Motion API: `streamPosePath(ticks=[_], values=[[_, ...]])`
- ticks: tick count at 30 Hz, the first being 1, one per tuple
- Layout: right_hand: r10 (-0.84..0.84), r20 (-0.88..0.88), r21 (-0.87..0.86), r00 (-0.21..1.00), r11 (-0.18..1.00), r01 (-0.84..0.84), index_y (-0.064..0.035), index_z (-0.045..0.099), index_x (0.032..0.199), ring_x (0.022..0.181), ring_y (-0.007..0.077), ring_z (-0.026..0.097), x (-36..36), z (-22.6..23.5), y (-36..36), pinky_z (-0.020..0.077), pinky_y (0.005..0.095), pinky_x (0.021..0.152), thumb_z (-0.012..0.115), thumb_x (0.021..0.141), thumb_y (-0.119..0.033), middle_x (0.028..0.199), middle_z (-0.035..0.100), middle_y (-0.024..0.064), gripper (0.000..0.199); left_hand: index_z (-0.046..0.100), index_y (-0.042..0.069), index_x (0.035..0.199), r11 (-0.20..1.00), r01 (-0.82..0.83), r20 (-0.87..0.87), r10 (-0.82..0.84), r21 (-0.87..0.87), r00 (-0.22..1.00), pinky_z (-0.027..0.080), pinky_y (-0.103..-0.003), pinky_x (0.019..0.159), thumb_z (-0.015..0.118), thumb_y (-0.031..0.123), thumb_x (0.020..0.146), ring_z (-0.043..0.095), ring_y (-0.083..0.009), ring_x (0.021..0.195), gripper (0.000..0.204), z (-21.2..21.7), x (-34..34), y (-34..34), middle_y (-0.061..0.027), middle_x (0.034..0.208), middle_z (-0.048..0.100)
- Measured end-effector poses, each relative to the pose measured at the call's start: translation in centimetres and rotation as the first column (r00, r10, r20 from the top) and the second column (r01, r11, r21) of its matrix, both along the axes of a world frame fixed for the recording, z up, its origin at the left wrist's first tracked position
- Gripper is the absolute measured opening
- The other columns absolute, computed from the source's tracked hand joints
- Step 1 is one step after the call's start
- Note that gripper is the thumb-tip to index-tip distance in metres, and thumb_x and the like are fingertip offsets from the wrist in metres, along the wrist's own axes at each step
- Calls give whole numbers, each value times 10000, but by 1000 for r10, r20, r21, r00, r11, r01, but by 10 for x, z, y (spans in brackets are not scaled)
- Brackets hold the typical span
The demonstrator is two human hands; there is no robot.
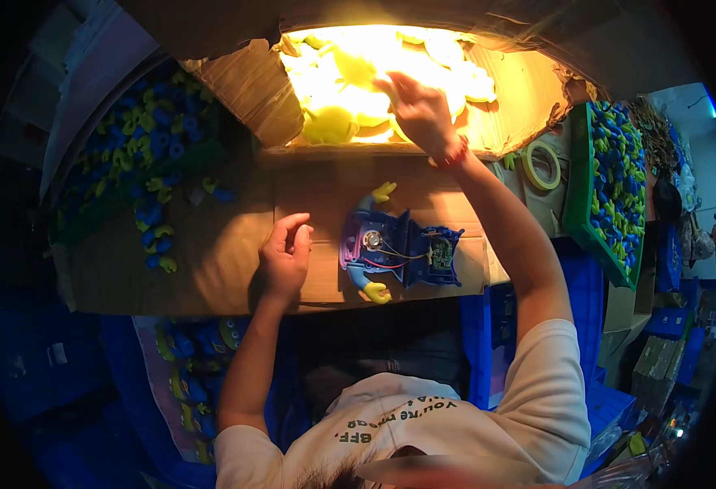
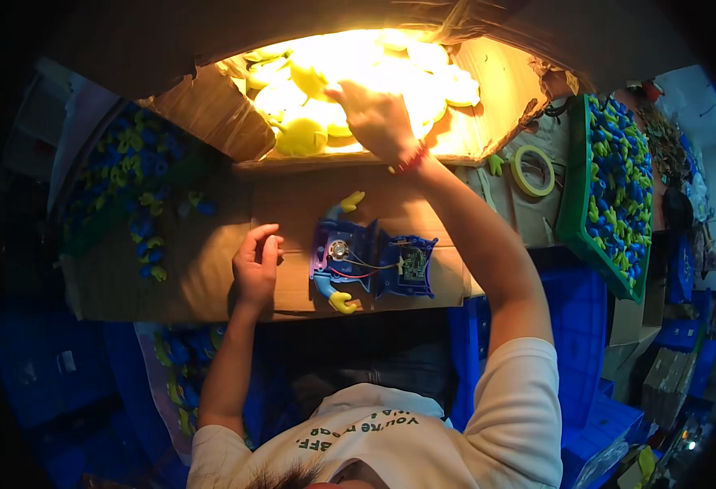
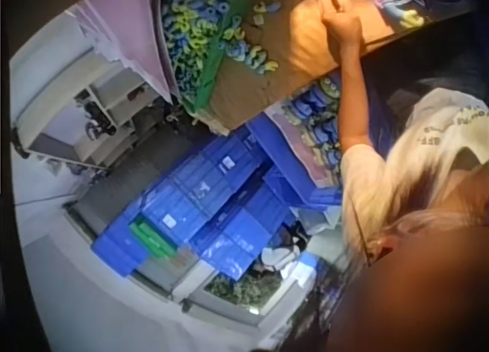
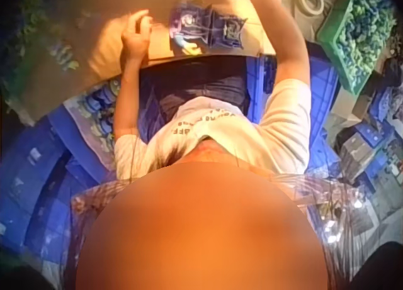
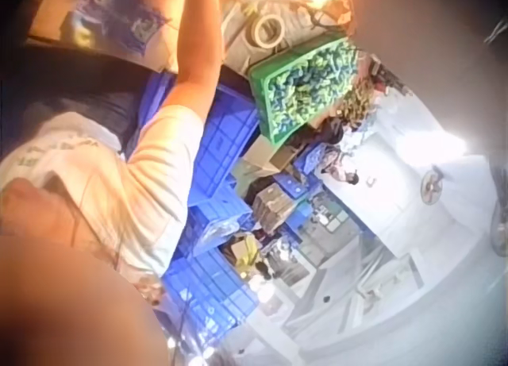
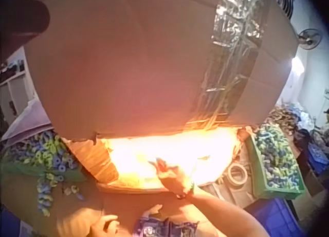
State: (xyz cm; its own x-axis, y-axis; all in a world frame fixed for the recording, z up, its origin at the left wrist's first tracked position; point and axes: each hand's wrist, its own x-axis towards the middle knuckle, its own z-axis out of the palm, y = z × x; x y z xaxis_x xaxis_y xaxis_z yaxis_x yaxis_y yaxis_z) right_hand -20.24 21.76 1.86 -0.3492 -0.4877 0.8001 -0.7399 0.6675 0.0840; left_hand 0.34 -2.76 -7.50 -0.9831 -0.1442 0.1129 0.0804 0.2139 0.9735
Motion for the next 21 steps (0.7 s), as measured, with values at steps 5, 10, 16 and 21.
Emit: streamPosePath(ticks=[5,10,16,21], values=[[415,449,-170,791,909,-380,-52,714,1013,745,233,640,130,25,42,544,352,647,771,810,-37,949,647,74,212,318,122,1543,842,298,40,-353,449,935,528,-328,895,503,613,995,585,-211,1138,758,72,-12,4,-163,1452,451],[508,357,7,784,838,-545,-64,730,1075,722,197,576,177,18,37,507,348,615,739,773,-114,1039,583,52,307,230,98,1588,570,629,-12,-735,528,678,473,-324,1029,719,468,928,509,-215,1306,901,122,-3,28,-140,1474,444],[502,395,-90,769,854,-512,-48,701,1180,850,224,628,184,6,35,528,361,703,748,783,-134,1216,597,100,409,327,92,1487,723,440,133,-584,533,800,478,-342,1040,739,133,911,556,-200,1214,709,120,7,24,-116,1356,507],[181,708,11,682,964,-267,-29,476,1441,1257,401,524,185,5,64,458,480,1033,851,747,-276,1463,460,237,826,344,91,1448,947,169,227,-234,274,945,511,-356,1007,742,91,892,556,-221,1215,683,87,7,17,-129,1360,469]])
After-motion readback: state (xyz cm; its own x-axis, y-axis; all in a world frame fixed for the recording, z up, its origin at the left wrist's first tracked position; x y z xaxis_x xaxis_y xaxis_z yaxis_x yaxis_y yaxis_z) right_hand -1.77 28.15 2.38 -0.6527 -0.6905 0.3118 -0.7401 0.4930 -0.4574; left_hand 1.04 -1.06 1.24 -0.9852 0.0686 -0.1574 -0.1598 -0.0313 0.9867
